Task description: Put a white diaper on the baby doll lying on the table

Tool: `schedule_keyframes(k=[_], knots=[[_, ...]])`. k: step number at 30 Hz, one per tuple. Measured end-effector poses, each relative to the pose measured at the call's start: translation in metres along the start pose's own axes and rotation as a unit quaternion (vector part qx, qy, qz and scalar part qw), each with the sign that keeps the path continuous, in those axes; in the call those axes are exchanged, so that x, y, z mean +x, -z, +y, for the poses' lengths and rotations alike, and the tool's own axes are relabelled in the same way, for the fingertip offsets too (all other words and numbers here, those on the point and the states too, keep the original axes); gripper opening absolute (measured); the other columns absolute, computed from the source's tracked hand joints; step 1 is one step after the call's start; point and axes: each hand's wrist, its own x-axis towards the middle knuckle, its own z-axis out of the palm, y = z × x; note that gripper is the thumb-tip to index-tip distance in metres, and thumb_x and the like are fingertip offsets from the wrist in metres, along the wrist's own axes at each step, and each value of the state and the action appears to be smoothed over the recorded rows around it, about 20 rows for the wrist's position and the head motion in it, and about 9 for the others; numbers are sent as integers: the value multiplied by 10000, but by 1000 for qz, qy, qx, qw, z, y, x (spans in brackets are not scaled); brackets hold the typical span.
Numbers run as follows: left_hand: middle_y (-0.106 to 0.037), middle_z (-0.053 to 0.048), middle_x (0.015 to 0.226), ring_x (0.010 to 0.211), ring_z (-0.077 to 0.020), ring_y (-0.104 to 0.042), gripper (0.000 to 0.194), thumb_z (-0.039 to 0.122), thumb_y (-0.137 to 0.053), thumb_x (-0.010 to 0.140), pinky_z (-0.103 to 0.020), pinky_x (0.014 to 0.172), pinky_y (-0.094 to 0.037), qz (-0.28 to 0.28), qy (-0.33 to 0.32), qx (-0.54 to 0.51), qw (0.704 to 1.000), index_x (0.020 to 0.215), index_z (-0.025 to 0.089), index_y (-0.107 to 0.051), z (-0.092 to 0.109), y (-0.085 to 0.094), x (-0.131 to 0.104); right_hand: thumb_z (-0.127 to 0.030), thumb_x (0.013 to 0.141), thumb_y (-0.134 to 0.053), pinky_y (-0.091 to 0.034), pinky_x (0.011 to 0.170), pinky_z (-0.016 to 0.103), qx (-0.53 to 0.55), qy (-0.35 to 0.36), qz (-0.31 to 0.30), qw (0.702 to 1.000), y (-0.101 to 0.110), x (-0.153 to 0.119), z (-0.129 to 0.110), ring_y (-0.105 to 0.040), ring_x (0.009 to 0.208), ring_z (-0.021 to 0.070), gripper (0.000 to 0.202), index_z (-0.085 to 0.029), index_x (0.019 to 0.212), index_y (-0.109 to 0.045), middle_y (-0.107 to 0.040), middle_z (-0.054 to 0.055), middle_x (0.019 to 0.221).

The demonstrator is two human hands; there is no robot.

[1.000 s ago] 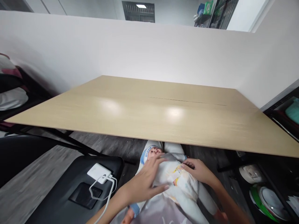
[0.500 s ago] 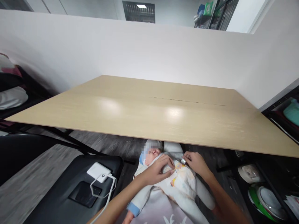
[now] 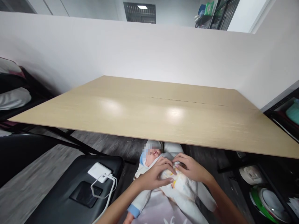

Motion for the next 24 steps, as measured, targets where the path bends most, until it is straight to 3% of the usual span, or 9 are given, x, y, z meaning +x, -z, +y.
schedule_keyframes(k=[4, 9, 14, 18, 24], knots=[[-711, -85, 1182, 1199, -267, -616, 245, 464, -734, 1003, -410, 1115, -421, 3, 0, -11, 1000, 1029, 221, -717, 0, -2, -1, -386, 1064, -596, -544, 969, 364, -1, -3, 10, 1000, -2, -7, -1, -669, 1049, 231, 219, -241, 1102, -756, -705, 52, 1094], [-705, -95, 1243, 1213, -276, -599, 337, 451, -741, 993, -404, 1085, -449, 7, 13, -6, 1000, 1245, 241, -666, 0, -3, -2, -359, 1059, -585, -551, 928, 353, 32, -20, 16, 999, -8, -12, 1, -651, 1054, 234, 167, -248, 1083, -707, -699, 49, 1104], [-710, -84, 1208, 1186, -267, -595, 287, 424, -746, 986, -393, 1067, -445, 13, 34, -3, 999, 1192, 234, -689, 3, -7, 5, -355, 1096, -504, -507, 988, 364, 46, -36, 31, 998, -11, -13, 7, -645, 1097, 226, 215, -250, 1094, -692, -687, 49, 1116], [-732, -60, 1164, 1171, -263, -593, 232, 378, -752, 979, -398, 1088, -409, -12, 25, 2, 1000, 1167, 244, -725, 3, -7, 11, -330, 1084, -506, -487, 1002, 366, 46, -40, 43, 997, -13, -13, 9, -639, 1089, 224, 201, -244, 1073, -688, -690, 47, 1097], [-696, -59, 1225, 1200, -269, -566, 267, 328, -739, 977, -407, 1107, -384, -38, 40, 34, 998, 1238, 272, -734, 2, -8, 9, -377, 1087, -520, -505, 936, 345, 69, -64, 65, 993, -23, -12, 14, -654, 1026, 214, 215, -235, 1042, -674, -696, 44, 1062]])
